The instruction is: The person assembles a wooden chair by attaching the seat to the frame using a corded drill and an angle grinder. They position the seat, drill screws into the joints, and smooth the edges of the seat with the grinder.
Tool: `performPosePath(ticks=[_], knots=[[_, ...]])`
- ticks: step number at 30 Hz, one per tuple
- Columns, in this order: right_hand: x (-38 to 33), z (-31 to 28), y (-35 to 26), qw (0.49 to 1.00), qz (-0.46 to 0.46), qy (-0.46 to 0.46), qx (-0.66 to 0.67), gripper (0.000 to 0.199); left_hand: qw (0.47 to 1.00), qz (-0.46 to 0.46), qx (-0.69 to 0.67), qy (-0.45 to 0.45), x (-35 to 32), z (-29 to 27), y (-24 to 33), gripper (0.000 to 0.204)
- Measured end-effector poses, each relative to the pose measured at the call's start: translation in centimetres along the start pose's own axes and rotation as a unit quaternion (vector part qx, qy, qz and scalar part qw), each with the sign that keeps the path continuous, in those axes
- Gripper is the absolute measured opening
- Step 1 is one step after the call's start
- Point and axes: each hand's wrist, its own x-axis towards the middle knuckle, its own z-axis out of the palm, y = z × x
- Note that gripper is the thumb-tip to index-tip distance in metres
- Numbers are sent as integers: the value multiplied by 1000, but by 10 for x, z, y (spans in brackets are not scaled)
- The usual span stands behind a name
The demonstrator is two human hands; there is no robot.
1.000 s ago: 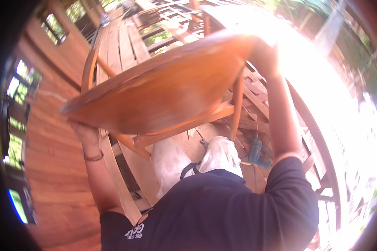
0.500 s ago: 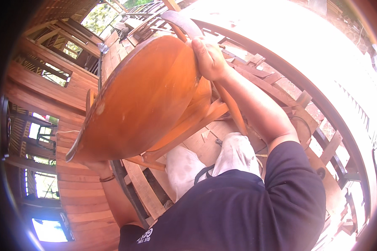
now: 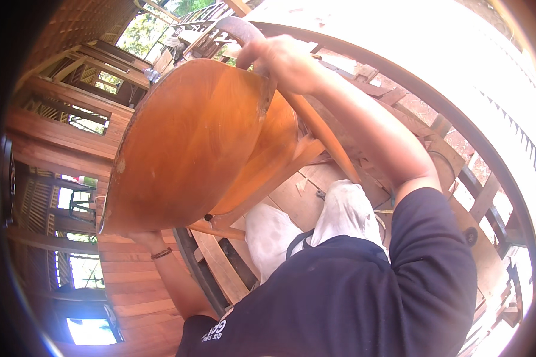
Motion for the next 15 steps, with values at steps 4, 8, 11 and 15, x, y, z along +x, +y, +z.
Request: performPosePath(ticks=[4, 8, 11, 15], knots=[[17, 8, 10, 983, -182, 32, -13, 66, 994, -40, -102, -11, 2, 4, 1, 68], [23, 22, 18, 979, -200, 9, -32, 62, 993, -29, -105, -35, 0, 9, 5, 68], [22, 22, 18, 988, -151, -26, 15, 66, 997, 4, -56, -53, -2, 10, 6, 70], [26, 9, 31, 983, -166, -83, -3, 64, 997, 14, -52, -50, -2, 15, 14, 68]])
